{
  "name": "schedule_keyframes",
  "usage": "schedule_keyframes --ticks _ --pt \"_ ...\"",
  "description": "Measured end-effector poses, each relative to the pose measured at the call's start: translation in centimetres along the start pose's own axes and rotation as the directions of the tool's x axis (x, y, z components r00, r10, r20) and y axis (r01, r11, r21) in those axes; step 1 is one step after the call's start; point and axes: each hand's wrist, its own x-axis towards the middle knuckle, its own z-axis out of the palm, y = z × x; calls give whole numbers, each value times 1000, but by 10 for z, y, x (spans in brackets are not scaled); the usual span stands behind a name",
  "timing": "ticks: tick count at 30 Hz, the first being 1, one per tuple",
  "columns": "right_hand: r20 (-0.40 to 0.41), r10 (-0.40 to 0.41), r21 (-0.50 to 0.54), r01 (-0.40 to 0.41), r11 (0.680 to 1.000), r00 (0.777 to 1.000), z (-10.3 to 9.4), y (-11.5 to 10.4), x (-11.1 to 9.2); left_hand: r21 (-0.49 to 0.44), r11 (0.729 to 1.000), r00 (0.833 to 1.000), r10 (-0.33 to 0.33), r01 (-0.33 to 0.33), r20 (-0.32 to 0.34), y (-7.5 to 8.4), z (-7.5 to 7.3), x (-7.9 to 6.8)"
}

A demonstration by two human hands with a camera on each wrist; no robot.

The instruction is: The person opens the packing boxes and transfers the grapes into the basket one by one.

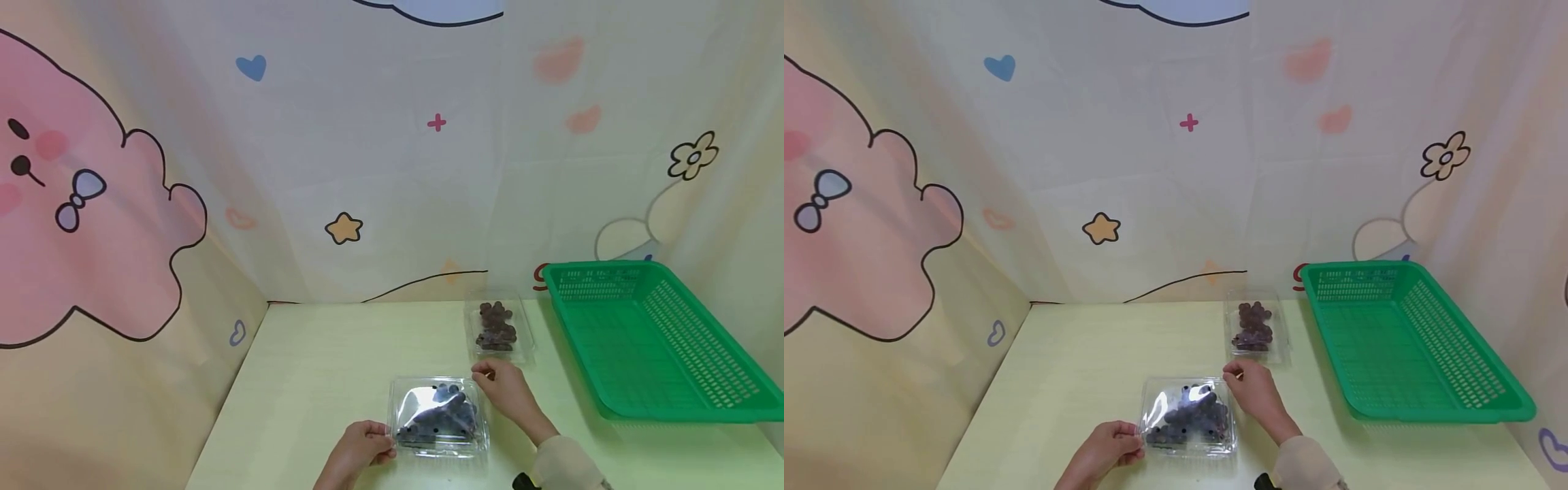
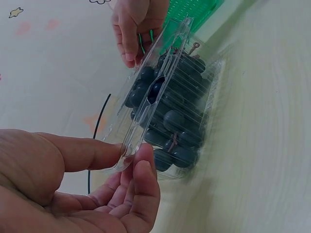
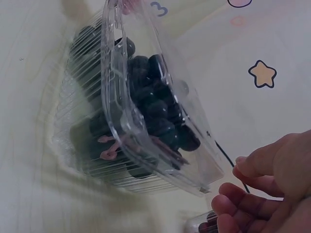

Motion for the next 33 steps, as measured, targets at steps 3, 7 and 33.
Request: schedule_keyframes --ticks 3,7,33 --pt "2 -18 -25 18 1000 1000 -2 -5 -1 -5 1000 1000 -2 2 4 0 0 0" --pt "7 -52 -35 53 998 999 -4 -14 -4 -11 1000 1000 -1 1 5 -2 -1 1" --pt "53 -174 -44 177 983 983 -2 -50 -22 -32 999 1000 -18 18 13 -3 -3 1"
